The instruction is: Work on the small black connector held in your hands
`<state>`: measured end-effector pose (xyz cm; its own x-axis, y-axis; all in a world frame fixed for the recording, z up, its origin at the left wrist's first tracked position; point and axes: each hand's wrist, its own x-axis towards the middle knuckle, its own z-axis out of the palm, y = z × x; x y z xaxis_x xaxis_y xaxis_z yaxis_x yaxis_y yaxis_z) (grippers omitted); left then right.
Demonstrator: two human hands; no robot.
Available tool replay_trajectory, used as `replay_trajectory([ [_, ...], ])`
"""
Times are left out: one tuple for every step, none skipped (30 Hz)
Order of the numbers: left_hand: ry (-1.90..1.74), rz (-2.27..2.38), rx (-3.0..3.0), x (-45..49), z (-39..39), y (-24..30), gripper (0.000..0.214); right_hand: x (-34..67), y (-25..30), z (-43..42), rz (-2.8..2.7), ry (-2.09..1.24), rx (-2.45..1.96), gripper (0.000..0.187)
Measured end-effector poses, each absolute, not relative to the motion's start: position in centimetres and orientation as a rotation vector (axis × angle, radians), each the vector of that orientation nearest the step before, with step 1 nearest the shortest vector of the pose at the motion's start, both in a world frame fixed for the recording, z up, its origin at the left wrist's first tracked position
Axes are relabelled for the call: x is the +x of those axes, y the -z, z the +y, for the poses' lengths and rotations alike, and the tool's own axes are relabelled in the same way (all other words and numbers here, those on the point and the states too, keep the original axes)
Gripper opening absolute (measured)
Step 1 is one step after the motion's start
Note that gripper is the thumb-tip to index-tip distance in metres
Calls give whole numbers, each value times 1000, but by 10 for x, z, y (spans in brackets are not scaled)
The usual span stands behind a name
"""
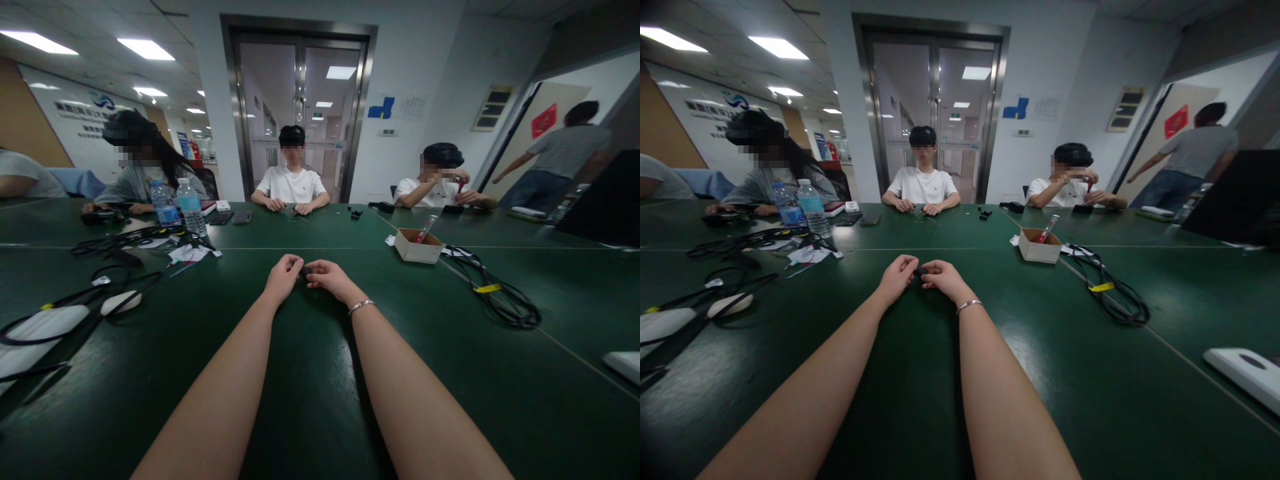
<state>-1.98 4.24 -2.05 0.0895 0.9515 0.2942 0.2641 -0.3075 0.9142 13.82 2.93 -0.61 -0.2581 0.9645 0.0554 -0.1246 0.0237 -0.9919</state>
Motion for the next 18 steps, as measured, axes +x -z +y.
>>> replay_trajectory([
  [-1261, 1212, 1683, -20, 42, 20, 32, 136, 7, 31, -1355, -1390, -974, 24],
  [-1270, 1217, 1698, -20, 41, 20, 32, 135, 8, 32, -1380, -1352, -995, 24],
  [-1280, 1229, 1717, -20, 41, 20, 31, 133, 9, 33, -1400, -1309, -1016, 25],
  [-1290, 1245, 1738, -20, 40, 20, 31, 132, 10, 33, -1417, -1266, -1040, 25],
  [-1294, 1263, 1759, -20, 39, 20, 30, 131, 11, 34, -1436, -1229, -1068, 25],
  [-1283, 1279, 1780, -20, 39, 20, 29, 130, 11, 34, -1455, -1201, -1095, 24],
  [-1259, 1286, 1798, -21, 39, 20, 28, 130, 11, 34, -1474, -1187, -1114, 22],
  [-1228, 1284, 1811, -21, 39, 21, 28, 130, 11, 33, -1484, -1189, -1118, 19],
  [-1197, 1273, 1820, -21, 39, 21, 28, 130, 9, 31, -1481, -1204, -1110, 16],
  [-1173, 1256, 1824, -21, 39, 22, 28, 130, 8, 29, -1460, -1226, -1094, 14],
  [-1160, 1236, 1824, -21, 39, 23, 28, 130, 6, 27, -1419, -1251, -1080, 13],
  [-1157, 1215, 1821, -21, 40, 23, 29, 131, 5, 25, -1365, -1277, -1075, 14],
  [-1162, 1198, 1815, -22, 40, 25, 29, 131, 3, 22, -1308, -1298, -1077, 16],
  [-1167, 1186, 1807, -22, 40, 26, 29, 130, 2, 19, -1254, -1316, -1080, 18],
  [-1171, 1179, 1800, -22, 41, 27, 28, 130, 1, 17, -1208, -1335, -1077, 19],
  [-1169, 1175, 1801, -23, 40, 28, 27, 129, 0, 14, -1176, -1354, -1065, 20],
  [-1162, 1178, 1810, -23, 40, 29, 24, 127, 1, 13, -1163, -1366, -1049, 22],
  [-1145, 1188, 1827, -22, 39, 29, 21, 125, 1, 12, -1169, -1367, -1033, 22],
])
